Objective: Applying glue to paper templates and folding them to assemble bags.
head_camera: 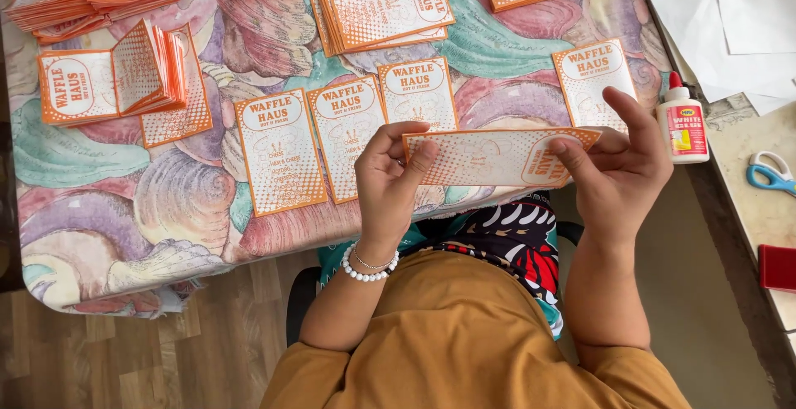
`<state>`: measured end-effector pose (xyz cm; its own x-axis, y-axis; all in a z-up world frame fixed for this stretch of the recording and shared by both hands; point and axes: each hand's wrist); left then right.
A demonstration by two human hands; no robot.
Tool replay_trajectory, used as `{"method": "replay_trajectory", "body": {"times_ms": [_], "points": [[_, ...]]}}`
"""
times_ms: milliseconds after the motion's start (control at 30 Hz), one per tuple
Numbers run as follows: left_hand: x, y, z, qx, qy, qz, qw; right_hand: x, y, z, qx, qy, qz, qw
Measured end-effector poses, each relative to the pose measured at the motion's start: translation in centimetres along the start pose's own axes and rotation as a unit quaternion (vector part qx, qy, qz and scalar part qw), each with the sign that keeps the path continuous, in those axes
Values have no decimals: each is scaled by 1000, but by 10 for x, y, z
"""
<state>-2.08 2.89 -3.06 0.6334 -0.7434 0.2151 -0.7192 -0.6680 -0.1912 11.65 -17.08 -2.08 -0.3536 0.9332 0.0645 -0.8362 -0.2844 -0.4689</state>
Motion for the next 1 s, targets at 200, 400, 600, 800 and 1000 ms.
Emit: {"method": "replay_trajectory", "body": {"times_ms": [200,400,600,800,1000], "points": [[-4,0,-5,37,-80,-14,996,0,3,-1,-39,-28,9,999],[-5,1,-10,45,-116,0,992,-4,6,-5,-32,-55,-32,997],[-6,0,-7,43,-125,12,991,-6,4,-3,-25,-51,-31,998],[-15,-1,-1,58,-248,26,967,-9,-9,-21,77,-54,-20,995],[-29,-3,15,39,-276,51,959,-2,-7,-32,139,-61,7,988]]}}
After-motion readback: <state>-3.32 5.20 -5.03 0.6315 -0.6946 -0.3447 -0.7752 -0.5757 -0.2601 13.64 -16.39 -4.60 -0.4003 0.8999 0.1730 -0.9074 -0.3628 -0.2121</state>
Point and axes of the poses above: each hand's wrist, its own y-axis away from the middle knuckle, its own x-axis out of the palm, z = x × y, and after that the axes turned 10 degrees about -y, right-handed
